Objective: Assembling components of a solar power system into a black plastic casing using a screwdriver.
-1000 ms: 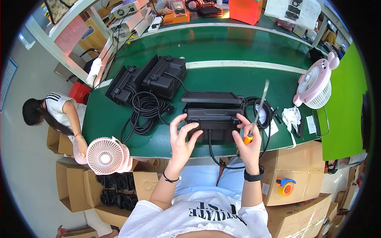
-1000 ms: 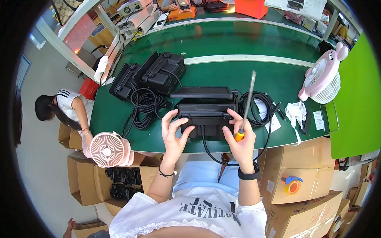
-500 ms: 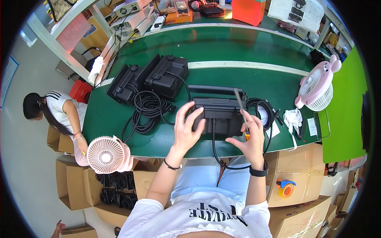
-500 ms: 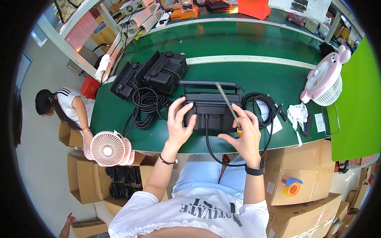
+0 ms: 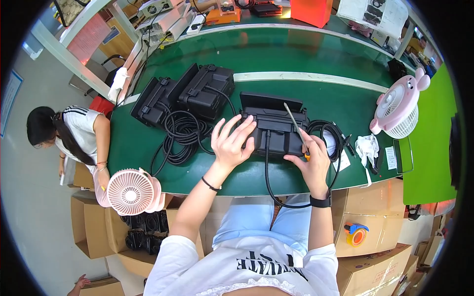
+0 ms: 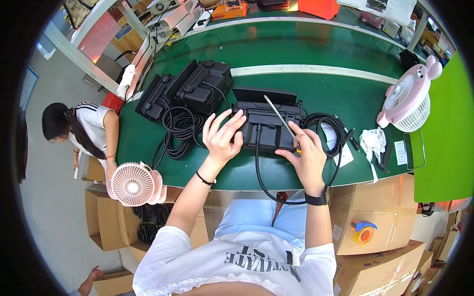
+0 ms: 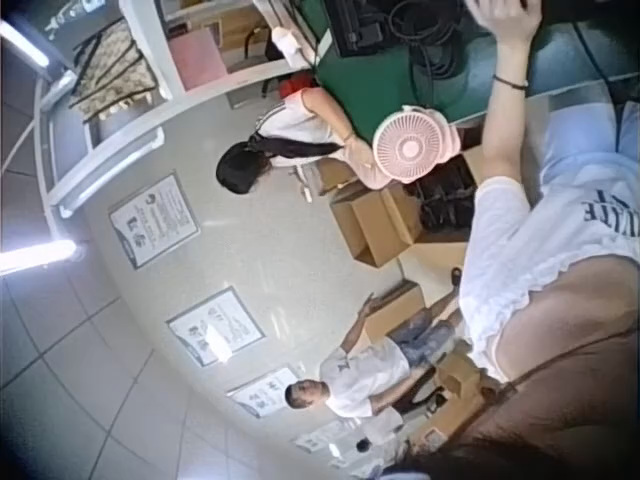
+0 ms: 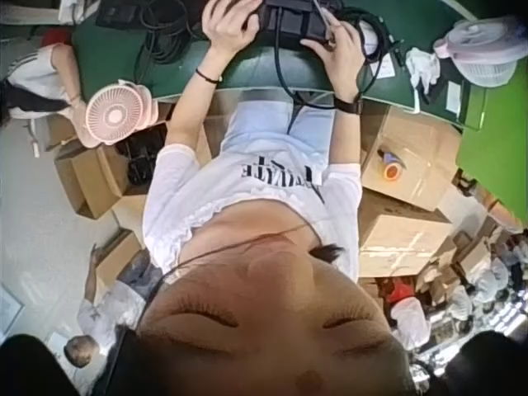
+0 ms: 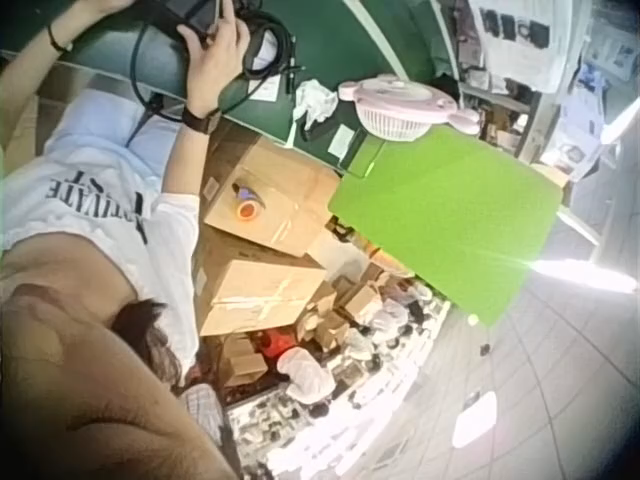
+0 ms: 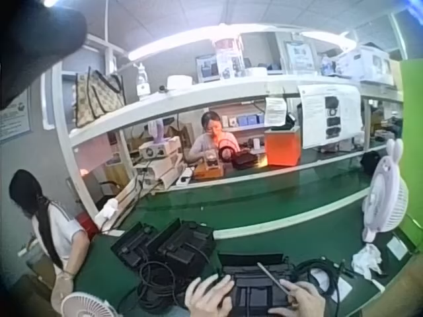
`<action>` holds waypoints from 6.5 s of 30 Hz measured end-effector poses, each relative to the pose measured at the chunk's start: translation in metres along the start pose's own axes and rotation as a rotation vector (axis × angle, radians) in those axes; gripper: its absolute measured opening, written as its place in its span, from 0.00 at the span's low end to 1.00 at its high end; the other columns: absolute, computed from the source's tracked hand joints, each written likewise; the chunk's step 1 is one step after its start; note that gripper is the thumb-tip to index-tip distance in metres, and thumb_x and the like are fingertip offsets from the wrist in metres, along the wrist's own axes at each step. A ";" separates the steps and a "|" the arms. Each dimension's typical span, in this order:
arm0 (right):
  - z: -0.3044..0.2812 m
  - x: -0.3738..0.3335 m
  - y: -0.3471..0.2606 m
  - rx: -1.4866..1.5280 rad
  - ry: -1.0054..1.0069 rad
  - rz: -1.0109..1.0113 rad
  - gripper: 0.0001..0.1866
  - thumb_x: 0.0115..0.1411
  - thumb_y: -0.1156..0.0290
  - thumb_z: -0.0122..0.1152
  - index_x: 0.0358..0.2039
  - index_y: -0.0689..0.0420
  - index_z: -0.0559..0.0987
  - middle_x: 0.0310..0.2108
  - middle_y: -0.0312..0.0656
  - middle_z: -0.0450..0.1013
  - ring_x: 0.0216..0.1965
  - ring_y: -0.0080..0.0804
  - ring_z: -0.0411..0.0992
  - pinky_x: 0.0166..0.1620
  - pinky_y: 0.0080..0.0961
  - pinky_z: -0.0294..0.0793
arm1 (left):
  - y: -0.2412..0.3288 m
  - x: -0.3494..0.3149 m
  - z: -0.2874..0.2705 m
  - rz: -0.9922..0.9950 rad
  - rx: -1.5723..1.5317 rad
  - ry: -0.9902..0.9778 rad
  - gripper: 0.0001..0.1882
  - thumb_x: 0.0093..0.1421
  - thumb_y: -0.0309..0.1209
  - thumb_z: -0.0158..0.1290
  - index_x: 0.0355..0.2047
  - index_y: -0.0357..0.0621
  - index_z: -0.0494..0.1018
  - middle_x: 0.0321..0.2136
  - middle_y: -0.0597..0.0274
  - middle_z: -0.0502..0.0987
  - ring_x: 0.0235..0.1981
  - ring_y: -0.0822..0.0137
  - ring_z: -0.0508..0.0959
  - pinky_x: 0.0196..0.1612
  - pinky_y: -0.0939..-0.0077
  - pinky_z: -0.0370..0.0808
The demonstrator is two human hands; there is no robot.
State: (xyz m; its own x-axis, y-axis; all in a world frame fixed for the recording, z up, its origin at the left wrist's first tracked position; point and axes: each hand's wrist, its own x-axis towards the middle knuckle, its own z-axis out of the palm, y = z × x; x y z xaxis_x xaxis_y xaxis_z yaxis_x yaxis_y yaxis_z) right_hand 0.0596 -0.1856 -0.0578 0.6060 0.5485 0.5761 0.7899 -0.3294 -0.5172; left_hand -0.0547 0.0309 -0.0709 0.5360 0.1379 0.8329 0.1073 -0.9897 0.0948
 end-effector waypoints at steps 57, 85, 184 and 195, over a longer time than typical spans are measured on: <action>-0.036 -0.099 -0.039 1.822 -0.205 1.041 0.29 0.69 0.69 0.49 0.68 0.60 0.57 0.40 0.49 0.73 0.20 0.16 0.62 0.21 0.11 0.65 | 0.037 0.052 0.025 -0.207 -0.233 -0.192 0.11 0.63 0.31 0.51 0.40 0.43 0.80 0.35 0.59 0.82 0.38 0.59 0.81 0.47 0.63 0.73; -0.030 -0.089 -0.083 0.234 -0.306 0.411 0.27 0.60 0.77 0.57 0.62 0.57 0.68 0.36 0.47 0.77 0.33 0.46 0.77 0.37 0.36 0.77 | 0.036 0.050 0.027 -0.225 -0.214 -0.210 0.12 0.65 0.30 0.48 0.42 0.43 0.80 0.37 0.58 0.82 0.42 0.59 0.80 0.50 0.63 0.71; -0.100 -0.022 -0.041 0.904 0.443 0.259 0.30 0.45 0.89 0.72 0.36 0.54 0.59 0.47 0.55 0.74 0.31 0.20 0.75 0.34 0.13 0.77 | 0.095 -0.057 -0.051 -0.732 -0.897 0.052 0.69 0.40 0.21 0.69 0.71 0.46 0.28 0.64 0.49 0.53 0.63 0.55 0.60 0.65 0.60 0.58; -0.055 -0.018 -0.074 0.897 -0.175 0.240 0.22 0.51 0.84 0.69 0.31 0.56 0.61 0.55 0.55 0.71 0.35 0.22 0.78 0.40 0.19 0.76 | 0.094 -0.068 -0.034 -0.920 -0.975 -0.075 0.50 0.42 0.23 0.72 0.62 0.38 0.53 0.55 0.52 0.68 0.54 0.60 0.72 0.58 0.65 0.70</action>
State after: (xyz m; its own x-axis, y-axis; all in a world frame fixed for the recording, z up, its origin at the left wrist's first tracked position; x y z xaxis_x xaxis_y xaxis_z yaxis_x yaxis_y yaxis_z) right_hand -0.0050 -0.2131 0.0052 0.6625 0.6746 0.3255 0.2345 0.2259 -0.9455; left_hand -0.1096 -0.0727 -0.1002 0.6400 0.7336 0.2285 -0.1687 -0.1560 0.9732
